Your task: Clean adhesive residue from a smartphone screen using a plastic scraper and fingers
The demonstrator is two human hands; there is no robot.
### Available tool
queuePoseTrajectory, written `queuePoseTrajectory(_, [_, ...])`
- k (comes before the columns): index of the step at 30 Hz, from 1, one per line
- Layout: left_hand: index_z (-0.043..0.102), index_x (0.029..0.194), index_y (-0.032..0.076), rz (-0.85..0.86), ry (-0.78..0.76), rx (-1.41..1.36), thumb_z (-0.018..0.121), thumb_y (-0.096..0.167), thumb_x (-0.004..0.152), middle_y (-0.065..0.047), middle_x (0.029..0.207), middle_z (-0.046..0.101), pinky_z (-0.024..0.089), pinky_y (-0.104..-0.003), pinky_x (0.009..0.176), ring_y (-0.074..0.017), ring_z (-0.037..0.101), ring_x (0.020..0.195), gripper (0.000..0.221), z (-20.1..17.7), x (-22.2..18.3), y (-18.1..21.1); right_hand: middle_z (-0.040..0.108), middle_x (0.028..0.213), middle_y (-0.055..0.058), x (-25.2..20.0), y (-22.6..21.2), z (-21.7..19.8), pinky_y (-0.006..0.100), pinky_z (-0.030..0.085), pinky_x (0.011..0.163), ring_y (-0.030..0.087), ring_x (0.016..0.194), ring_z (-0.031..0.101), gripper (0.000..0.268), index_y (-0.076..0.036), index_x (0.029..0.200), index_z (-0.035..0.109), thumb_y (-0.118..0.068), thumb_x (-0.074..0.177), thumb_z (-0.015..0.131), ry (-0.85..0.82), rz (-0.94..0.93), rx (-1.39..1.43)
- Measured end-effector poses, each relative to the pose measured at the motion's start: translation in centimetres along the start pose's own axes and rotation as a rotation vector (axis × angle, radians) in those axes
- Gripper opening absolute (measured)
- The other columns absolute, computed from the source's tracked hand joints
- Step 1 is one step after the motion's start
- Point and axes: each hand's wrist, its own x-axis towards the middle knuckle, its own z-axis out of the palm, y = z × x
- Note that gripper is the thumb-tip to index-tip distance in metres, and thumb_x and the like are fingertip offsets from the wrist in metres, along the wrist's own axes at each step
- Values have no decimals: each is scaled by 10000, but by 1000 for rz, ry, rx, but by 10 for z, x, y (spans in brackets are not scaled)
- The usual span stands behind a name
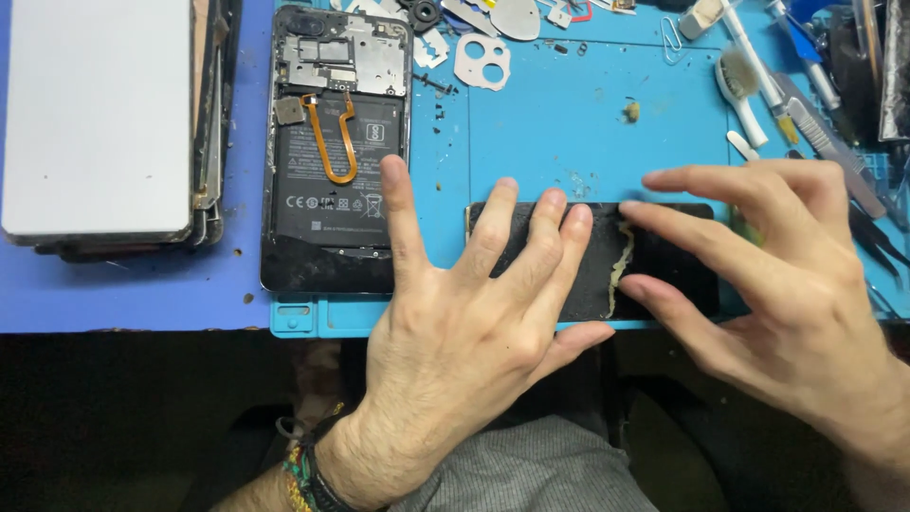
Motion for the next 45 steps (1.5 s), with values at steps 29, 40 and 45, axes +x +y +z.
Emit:
queuePoseTrajectory(29, [697, 1408, 36, -59, -3, 0, 750, 666, 973, -102, 1372, 621, 264, -908, 1051, -348, 563, 1286, 767, 0, 1, 7, 573, 1564, 263, -25, -25, 18, 588, 369, 1223, 493, 1395, 462, 398, -86, 1378, 718, -271, 1030, 662, 78, 107, -63])
queuePoseTrajectory(40, [703, 1402, 30, -29, 6, 2, 776, 683, 956, -106, 1371, 631, 263, -908, 1056, -356, 570, 1273, 794, 0, 2, 6, 497, 1638, 373, -25, -25, 12, 584, 411, 1225, 500, 1373, 437, 549, 118, 1456, 671, -235, 1039, 726, 119, 146, -68])
queuePoseTrajectory(45, [702, 1393, 25, -43, 11, -1, 757, 665, 961, -113, 1354, 639, 244, -907, 1064, -360, 581, 1254, 774, 0, 2, 7, 493, 1619, 308, -28, -31, 22, 594, 341, 1234, 504, 1402, 432, 457, -37, 1424, 668, -272, 1036, 622, 88, 132, -41])
